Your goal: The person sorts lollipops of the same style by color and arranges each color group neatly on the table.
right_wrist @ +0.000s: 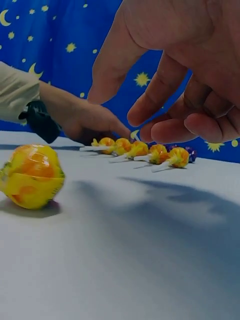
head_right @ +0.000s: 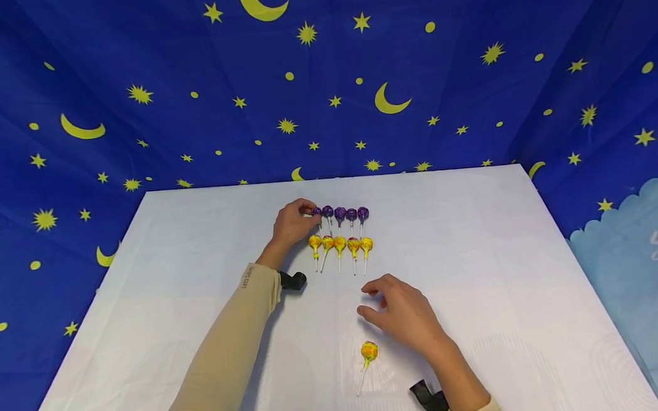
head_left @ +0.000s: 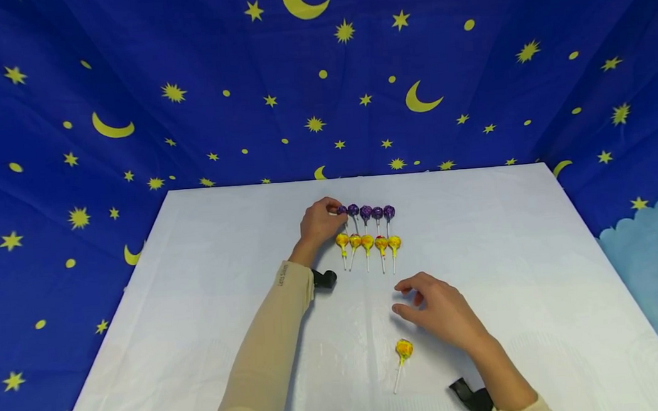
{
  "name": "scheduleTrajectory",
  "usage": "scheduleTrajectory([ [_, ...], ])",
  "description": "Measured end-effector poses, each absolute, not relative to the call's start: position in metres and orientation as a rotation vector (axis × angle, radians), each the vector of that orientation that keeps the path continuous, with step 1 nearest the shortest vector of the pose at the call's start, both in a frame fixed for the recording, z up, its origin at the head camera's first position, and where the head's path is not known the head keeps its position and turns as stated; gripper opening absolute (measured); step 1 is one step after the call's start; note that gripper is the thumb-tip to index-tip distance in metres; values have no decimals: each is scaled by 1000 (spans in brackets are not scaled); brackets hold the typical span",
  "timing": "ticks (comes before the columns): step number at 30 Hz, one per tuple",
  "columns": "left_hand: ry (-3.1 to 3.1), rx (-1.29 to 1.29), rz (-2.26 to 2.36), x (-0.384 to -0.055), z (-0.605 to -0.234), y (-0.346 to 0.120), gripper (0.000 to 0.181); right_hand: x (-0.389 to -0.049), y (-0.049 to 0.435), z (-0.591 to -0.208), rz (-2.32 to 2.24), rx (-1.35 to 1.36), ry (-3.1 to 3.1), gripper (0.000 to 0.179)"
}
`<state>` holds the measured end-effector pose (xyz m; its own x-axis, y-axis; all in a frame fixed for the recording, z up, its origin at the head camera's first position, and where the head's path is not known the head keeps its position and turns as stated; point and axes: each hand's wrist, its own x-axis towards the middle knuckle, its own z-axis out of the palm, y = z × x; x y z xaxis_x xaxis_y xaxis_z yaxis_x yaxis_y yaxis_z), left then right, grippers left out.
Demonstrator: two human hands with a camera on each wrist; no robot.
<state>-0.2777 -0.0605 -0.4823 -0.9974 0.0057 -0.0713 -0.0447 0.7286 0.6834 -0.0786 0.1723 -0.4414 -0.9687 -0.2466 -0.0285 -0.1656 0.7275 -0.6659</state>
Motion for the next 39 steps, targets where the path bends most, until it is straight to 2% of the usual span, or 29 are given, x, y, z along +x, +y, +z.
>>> scheduleTrajectory([
  [7,2866,-23,1129,-277,-482,-60,30,-68,173,-443,-1057,-234,2761,31],
  [24,2852,-45,1180,-278,-483,-60,29,-44,178,-445,-962,-257,2773,31],
  [32,2845,-53,1188,-276,-483,-59,29,-32,179,-448,-952,-290,2793,36],
  [39,2852,-19,1205,-276,-485,-61,28,-29,177,-456,-1003,-330,2781,30],
])
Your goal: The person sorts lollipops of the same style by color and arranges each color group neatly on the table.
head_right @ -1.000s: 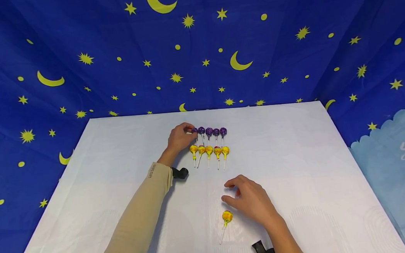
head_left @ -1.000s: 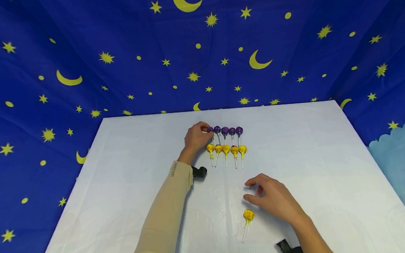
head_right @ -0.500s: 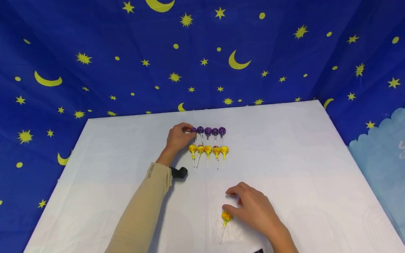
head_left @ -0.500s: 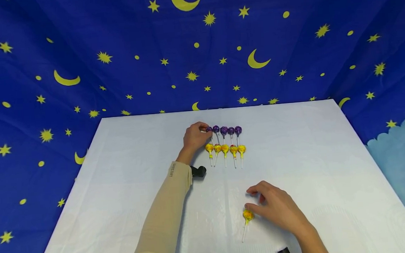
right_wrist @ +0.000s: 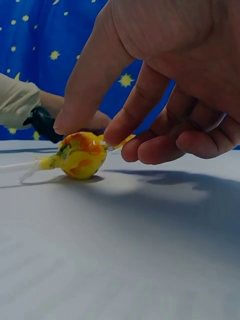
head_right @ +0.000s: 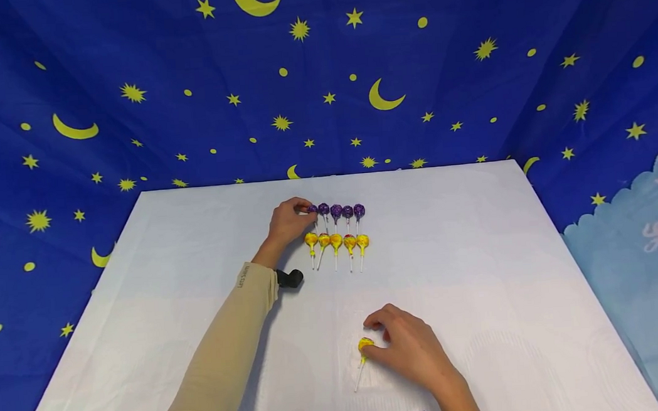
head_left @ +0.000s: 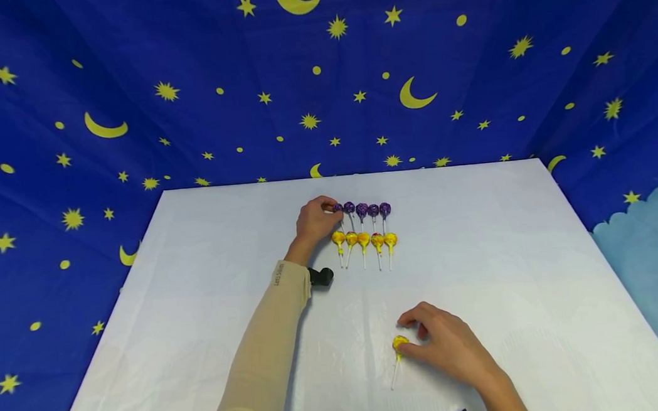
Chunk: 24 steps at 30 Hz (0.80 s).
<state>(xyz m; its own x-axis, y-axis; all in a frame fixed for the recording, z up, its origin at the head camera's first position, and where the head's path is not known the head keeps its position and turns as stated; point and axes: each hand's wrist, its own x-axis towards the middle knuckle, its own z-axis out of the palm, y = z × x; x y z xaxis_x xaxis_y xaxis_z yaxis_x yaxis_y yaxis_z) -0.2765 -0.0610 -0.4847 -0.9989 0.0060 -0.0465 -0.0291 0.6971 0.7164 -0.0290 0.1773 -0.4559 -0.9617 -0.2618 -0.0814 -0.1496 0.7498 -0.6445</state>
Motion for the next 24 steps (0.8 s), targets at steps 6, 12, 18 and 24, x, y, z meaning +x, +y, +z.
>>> scheduleTrajectory([
  [6,2848,-9,1190,-277,-486,-63,28,-30,173,-458,-956,-335,2779,24],
  [12,2845,-5,1204,-278,-486,-63,28,-29,171,-459,-901,-371,2794,22],
  [18,2853,14,1207,-279,-488,-64,28,-30,167,-458,-842,-357,2819,22],
  [24,2851,23,1206,-279,-487,-64,28,-32,167,-455,-855,-314,2838,22],
])
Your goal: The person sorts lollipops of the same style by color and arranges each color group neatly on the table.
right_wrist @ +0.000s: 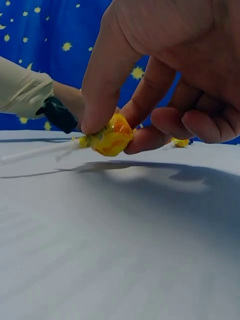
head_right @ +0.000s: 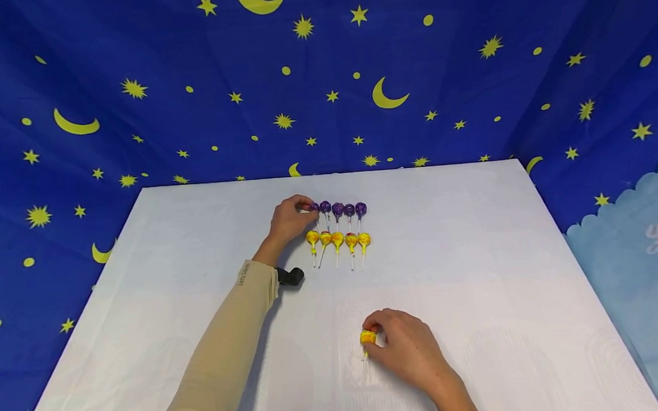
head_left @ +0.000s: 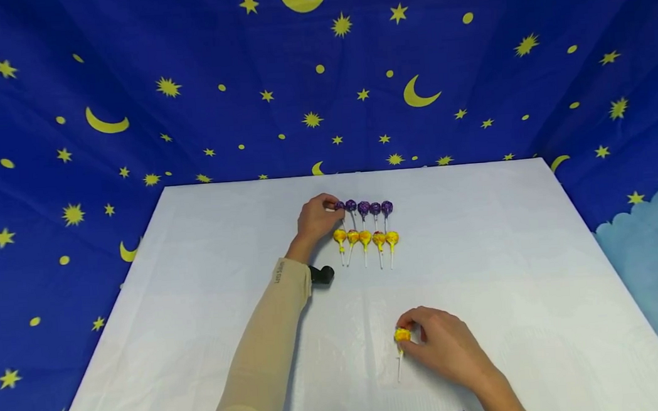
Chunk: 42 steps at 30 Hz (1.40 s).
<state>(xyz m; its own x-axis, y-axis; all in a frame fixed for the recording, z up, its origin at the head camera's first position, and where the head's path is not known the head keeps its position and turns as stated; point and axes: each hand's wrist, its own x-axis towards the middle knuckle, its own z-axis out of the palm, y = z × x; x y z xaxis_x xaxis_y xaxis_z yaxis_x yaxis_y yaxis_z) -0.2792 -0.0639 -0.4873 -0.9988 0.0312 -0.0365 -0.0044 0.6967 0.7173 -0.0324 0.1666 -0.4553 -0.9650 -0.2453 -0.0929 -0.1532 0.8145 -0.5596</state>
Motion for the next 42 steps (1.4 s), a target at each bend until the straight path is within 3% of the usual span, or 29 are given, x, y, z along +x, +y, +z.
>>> scheduleTrajectory([
  [42,2853,28,1139,-277,-483,-62,27,-96,188,-463,-990,-311,2909,23],
])
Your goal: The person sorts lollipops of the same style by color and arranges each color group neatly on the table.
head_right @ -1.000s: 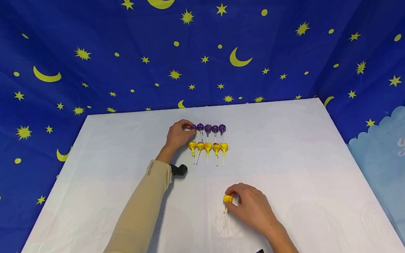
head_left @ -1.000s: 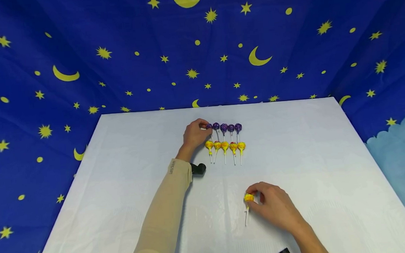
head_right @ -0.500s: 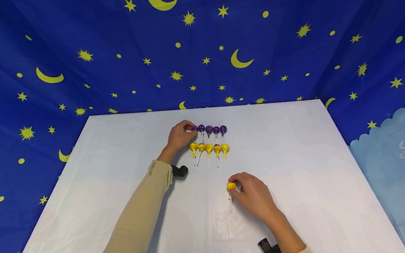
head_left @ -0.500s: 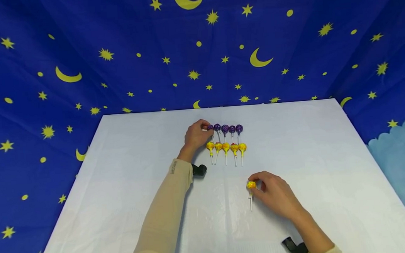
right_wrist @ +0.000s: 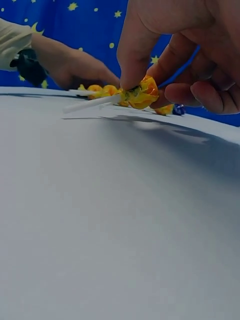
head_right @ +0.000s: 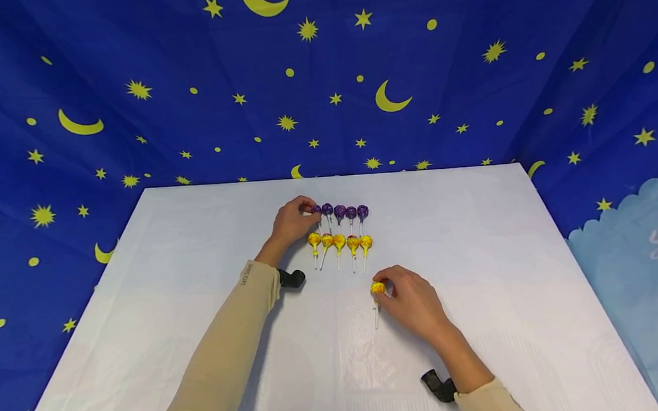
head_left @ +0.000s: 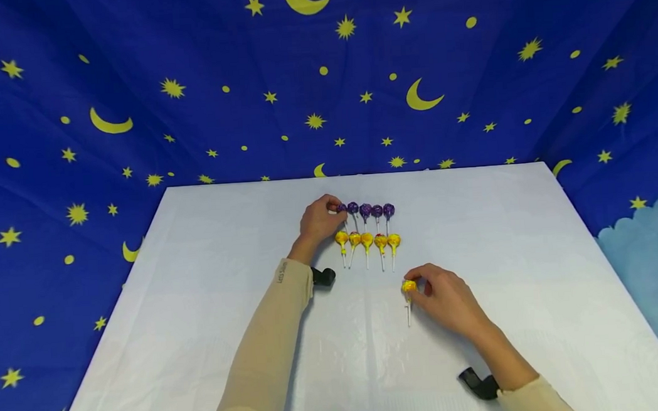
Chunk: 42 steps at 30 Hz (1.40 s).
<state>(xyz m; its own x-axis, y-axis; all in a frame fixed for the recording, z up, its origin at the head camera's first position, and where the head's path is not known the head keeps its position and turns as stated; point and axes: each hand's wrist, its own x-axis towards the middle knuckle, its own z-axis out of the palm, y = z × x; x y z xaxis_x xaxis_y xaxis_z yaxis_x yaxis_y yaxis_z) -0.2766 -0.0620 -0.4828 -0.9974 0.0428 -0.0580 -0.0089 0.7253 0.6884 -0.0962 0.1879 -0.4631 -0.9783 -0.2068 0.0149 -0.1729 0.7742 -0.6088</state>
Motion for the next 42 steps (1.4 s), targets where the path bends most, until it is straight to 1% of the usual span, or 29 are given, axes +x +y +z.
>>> scheduleTrajectory([
  [32,2857,5,1150,-275,-484,-63,27,-154,200,-469,-1049,-299,2874,26],
  [42,2847,23,1186,-276,-484,-63,27,-167,206,-467,-1020,-232,2855,28],
])
